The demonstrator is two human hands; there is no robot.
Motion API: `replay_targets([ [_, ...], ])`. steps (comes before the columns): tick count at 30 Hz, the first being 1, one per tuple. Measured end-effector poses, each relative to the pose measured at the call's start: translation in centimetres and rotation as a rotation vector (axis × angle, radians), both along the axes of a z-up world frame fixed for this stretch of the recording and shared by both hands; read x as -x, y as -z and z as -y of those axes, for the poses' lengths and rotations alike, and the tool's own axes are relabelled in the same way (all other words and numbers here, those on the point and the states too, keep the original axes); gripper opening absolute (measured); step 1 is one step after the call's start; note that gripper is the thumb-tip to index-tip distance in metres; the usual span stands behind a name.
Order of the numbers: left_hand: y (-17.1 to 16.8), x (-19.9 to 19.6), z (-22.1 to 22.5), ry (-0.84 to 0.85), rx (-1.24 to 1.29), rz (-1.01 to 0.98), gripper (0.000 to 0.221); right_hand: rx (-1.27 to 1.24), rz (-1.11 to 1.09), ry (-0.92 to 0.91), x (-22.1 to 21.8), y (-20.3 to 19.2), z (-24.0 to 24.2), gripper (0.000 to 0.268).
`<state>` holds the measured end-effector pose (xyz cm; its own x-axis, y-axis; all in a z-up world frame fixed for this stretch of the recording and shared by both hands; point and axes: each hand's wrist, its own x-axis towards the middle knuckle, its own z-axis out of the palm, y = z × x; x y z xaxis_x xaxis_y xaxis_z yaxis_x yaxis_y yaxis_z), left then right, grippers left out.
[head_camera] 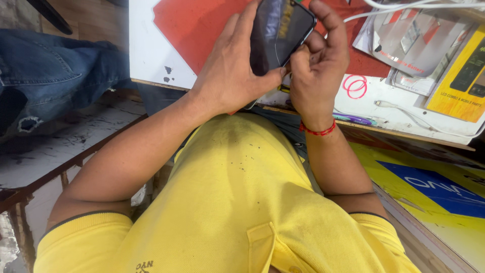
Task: The person is repairing a smartphone by removing the back cover and manipulating internal components. They use a prying tool to separate the casing and a screwdriver to adjust internal parts. The task involves careful handling of the device's internal structure.
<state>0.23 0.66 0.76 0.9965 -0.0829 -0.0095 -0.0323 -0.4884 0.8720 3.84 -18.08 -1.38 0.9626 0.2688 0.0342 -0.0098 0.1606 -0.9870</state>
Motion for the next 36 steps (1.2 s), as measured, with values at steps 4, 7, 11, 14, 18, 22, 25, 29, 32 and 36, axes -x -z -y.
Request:
replay_targets([
  [4,0.7,-0.6,-0.4,-0.036,0.031,0.057,0.089,0.01,-0.167,-0.055,-0.2,-1.6,-0.3,0.058],
  [7,0.8,-1.0,-0.8,-0.047,0.106,0.074,0.078,-0.065,-0.212,-0.129,-0.3,-2.5,-0.7,0.067],
  [11,1.0,-1.1,-1.0,-0.11,0.161,-0.016,0.057,-0.048,-0.292,-0.072,-0.2,-2.6,-1.1,0.064],
  [14,1.0,-1.1,-0.9,-0.167,0.303,-0.073,0.05,-0.076,-0.275,-0.085,0.2,-2.5,-1.0,0.066],
  [18,1.2,-1.4,-0.6,-0.244,0.396,-0.005,0.043,-0.062,-0.189,-0.241,1.2,-2.0,-0.7,0.063],
  [22,1.5,-1.2,-0.1,-0.294,0.347,-0.037,0.04,0.054,-0.141,-0.163,2.0,-0.4,-0.6,0.052],
  [25,1.3,-1.2,0.2,-0.314,0.328,-0.028,0.04,0.096,-0.041,-0.179,2.1,0.2,-0.5,0.053],
  [29,1.3,-1.3,0.5,-0.337,0.284,0.053,0.039,0.071,-0.06,-0.17,2.2,0.5,-0.3,0.061],
  [32,1.5,-1.4,0.5,-0.325,0.339,-0.02,0.034,0.086,-0.056,-0.177,1.9,0.3,-0.1,0.06],
  [36,1.3,-1.4,-0.4,-0.239,0.68,-0.134,0.028,0.114,-0.063,-0.191,1.2,-0.3,0.0,0.059],
])
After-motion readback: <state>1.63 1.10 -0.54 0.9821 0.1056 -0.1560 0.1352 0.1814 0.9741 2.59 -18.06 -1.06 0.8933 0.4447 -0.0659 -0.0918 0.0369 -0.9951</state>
